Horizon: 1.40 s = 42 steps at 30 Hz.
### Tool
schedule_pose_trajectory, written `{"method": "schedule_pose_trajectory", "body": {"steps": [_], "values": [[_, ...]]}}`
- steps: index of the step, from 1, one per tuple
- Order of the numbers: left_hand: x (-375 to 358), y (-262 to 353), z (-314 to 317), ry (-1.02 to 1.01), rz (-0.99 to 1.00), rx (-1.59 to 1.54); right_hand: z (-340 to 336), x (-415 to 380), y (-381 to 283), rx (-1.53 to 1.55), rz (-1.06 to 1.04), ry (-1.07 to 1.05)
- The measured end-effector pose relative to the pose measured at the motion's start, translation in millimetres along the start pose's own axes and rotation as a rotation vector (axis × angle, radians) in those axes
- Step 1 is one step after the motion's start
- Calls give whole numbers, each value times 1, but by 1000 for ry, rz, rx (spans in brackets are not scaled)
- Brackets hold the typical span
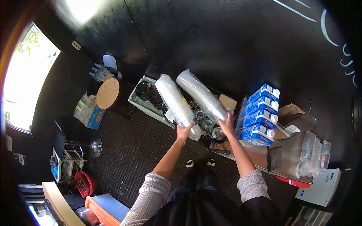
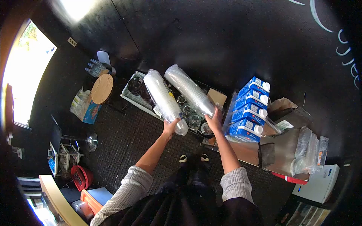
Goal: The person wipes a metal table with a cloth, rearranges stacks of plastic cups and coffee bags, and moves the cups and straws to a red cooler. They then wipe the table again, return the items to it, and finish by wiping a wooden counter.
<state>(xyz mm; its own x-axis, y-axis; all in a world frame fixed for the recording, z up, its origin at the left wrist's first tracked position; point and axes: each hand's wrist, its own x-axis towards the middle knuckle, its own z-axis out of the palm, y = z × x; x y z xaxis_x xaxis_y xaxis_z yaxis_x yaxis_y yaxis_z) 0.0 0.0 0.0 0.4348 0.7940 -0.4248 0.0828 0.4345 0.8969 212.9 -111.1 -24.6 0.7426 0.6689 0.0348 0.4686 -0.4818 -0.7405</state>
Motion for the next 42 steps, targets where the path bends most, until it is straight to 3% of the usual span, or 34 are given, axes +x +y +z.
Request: {"method": "schedule_pose_trajectory", "body": {"steps": [2,5,7,11,13,15,16,17,19,21,23,25,26,27,29,31,35,42], "values": [[-2,11,4,-8,61,-202,-1,1,-3,-6,20,-9],[-7,34,21,32,-24,-406,-1,-3,2,-11,-8,-15],[-8,51,29,3,-105,-400,-1,0,2,-14,-22,3],[-21,56,55,-53,25,-382,-2,-4,-6,-68,-46,111],[-28,53,68,4,143,-154,-11,-4,-20,-6,-124,212],[-29,53,84,-29,155,-97,-26,-8,-39,471,112,236],[-35,58,97,-27,186,-102,-33,-12,-49,567,175,279],[-38,65,107,-26,218,-107,-41,-16,-59,561,179,290],[-26,66,124,-166,239,-151,-52,-19,-67,895,145,284],[-17,63,146,-165,70,-188,-72,-19,-81,704,45,286],[-3,50,161,-197,116,-226,-92,-15,-95,276,-242,371],[7,47,172,-64,-21,-69,-97,-9,-93,235,-296,296],[9,44,169,-252,20,-110,-97,-6,-92,185,-332,295],[11,43,169,-264,20,-106,-95,-3,-88,136,-367,292],[14,40,165,-389,63,-65,-90,-2,-79,94,-301,215],[18,37,160,-357,-52,57,-85,-1,-74,-198,-179,149],[28,42,143,-367,-22,122,-82,7,-70,-145,-51,7],[20,63,125,-338,71,253,-69,7,-68,-185,-105,63]]}}
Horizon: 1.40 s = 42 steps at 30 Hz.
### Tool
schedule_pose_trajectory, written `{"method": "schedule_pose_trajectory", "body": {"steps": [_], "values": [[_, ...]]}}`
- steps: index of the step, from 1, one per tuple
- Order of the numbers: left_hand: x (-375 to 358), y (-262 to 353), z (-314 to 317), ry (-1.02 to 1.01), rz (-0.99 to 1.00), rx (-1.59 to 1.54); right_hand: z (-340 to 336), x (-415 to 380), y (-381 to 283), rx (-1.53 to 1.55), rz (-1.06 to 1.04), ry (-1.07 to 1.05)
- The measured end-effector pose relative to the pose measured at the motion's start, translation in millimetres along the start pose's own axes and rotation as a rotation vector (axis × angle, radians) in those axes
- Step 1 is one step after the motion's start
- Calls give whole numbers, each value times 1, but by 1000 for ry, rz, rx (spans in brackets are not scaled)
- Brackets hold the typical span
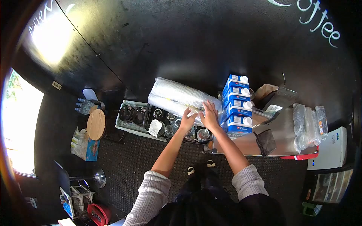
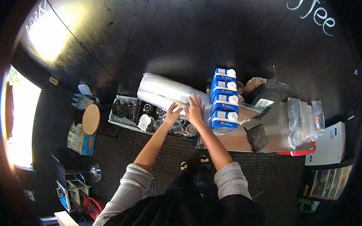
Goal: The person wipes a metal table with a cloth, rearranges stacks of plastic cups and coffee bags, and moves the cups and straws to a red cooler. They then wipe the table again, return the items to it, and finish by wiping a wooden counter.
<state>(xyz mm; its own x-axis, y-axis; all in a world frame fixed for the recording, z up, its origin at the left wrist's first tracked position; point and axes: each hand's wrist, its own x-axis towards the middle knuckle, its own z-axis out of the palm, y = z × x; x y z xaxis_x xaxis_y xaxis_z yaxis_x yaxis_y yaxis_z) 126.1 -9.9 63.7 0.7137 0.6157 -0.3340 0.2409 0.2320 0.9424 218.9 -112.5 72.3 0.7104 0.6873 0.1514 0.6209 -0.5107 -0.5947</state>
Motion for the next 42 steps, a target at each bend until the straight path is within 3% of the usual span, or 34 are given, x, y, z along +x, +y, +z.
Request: {"method": "schedule_pose_trajectory", "body": {"steps": [3,6,9,11,13,15,17,19,22,26,28,33,35,37,39,41,42], "values": [[-9,-2,-2,-12,50,50,-3,-8,-6,62,-29,11],[-13,-23,-6,-99,271,-41,-9,-25,-13,257,-158,119],[-69,12,-2,-123,292,223,-44,-61,-29,421,-290,234],[-91,2,0,-229,297,153,-79,-97,-34,640,-172,28],[-105,-9,14,-305,328,195,-93,-126,-18,626,-208,126],[-123,-9,42,-435,334,153,-120,-155,7,513,-126,18],[-145,4,77,-535,291,205,-135,-177,44,476,-102,135],[-152,-3,107,-658,412,229,-160,-194,78,392,-38,202],[-160,-3,151,-714,398,297,-191,-209,135,349,130,325],[-162,-8,208,-699,349,348,-207,-214,242,101,227,404],[-157,-24,243,-657,335,367,-221,-216,276,-189,341,262],[-155,-67,344,-613,346,561,-245,-236,308,-127,283,99],[-149,-87,376,-445,694,1020,-247,-241,330,-34,166,91],[-148,-76,395,-392,674,1028,-241,-241,352,65,147,105],[-143,-68,397,-506,347,1030,-241,-245,359,168,131,101],[-140,-58,395,-510,325,968,-255,-243,348,389,260,-28],[-141,-44,397,-486,416,900,-248,-243,353,365,155,82]]}}
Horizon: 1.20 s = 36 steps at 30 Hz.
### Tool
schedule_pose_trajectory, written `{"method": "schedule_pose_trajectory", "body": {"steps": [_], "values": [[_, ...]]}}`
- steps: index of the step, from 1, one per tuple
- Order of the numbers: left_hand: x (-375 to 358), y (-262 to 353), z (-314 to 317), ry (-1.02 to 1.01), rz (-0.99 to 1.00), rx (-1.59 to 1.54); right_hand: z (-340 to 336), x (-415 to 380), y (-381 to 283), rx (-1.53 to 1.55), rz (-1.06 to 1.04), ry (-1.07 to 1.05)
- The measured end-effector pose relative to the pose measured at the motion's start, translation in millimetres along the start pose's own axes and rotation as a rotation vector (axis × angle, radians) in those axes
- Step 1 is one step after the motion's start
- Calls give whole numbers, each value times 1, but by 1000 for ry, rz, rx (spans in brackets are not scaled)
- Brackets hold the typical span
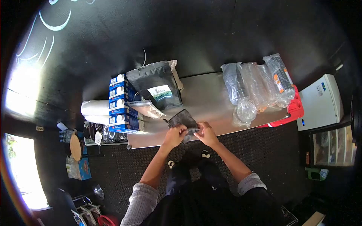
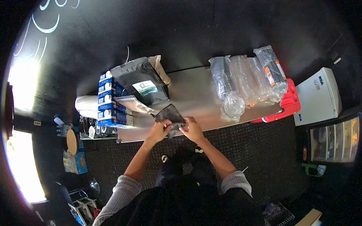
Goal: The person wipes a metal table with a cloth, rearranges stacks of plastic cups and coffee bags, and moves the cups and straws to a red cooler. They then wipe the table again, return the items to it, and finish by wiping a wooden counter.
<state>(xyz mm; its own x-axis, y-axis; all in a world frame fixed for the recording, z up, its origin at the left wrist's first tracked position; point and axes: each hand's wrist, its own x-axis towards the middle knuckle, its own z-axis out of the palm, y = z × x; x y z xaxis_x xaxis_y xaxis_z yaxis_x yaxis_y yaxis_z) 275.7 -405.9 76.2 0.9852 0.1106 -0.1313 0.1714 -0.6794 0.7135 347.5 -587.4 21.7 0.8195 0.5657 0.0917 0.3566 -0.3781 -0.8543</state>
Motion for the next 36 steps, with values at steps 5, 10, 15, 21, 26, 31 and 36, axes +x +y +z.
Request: {"method": "schedule_pose_trajectory", "body": {"steps": [5,10,15,21,26,31,36], "values": [[2,65,-42,219,144,-147,-1,9,-2,165,99,-26],[1,82,-75,398,227,-129,-33,32,-67,555,154,-297],[-15,103,-102,629,307,16,-11,57,-86,409,-281,-278],[-44,80,-84,650,346,150,-29,70,-92,350,-320,25],[-61,51,-40,257,278,206,-5,55,-37,-129,-297,-40],[-46,19,-4,314,36,-50,63,45,-38,-409,-176,-142],[-11,6,11,434,42,-40,47,38,-14,-622,-326,-220]]}}
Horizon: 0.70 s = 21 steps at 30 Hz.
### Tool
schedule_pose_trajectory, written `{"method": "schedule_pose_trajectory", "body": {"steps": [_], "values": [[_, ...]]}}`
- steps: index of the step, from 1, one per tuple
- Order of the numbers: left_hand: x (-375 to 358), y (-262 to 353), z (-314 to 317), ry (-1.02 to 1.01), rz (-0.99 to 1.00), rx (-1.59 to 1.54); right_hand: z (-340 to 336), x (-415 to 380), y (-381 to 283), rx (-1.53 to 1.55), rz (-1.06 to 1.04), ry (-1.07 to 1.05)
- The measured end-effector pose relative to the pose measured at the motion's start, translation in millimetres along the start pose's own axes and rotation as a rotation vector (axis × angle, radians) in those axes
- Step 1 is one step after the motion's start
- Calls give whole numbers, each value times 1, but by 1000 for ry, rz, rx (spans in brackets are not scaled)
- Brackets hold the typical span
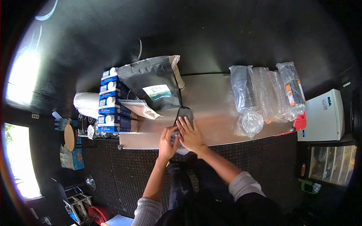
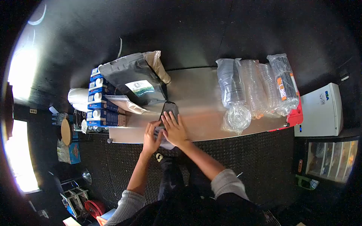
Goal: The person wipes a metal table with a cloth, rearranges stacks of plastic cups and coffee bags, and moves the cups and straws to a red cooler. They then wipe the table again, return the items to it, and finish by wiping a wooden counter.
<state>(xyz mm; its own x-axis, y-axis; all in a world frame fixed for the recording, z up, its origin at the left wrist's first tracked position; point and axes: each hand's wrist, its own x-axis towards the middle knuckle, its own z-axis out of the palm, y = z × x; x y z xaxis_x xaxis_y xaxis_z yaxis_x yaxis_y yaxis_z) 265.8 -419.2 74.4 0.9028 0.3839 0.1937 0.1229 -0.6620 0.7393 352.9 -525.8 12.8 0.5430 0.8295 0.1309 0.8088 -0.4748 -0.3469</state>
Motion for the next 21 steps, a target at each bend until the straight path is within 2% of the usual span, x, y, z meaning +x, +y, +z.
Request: {"method": "schedule_pose_trajectory", "body": {"steps": [1,3,9,11,15,17,18,20,21], "values": [[3,-6,7,-9,-4,-6,-7,-6,12,7,-62,-8],[11,-18,20,55,38,66,-21,-11,48,22,-41,-42],[28,-27,43,46,-20,116,-25,44,114,-163,78,142],[35,-27,50,43,-17,206,-18,74,113,-170,-30,161],[36,-29,59,101,-5,229,-21,100,136,-115,-91,125],[35,-31,61,97,6,232,-25,104,163,-215,152,210],[36,-32,62,125,17,228,-25,102,172,-210,154,208],[35,-31,61,153,19,203,-24,95,187,-199,294,267],[31,-32,60,162,7,210,-25,94,188,-193,280,263]]}}
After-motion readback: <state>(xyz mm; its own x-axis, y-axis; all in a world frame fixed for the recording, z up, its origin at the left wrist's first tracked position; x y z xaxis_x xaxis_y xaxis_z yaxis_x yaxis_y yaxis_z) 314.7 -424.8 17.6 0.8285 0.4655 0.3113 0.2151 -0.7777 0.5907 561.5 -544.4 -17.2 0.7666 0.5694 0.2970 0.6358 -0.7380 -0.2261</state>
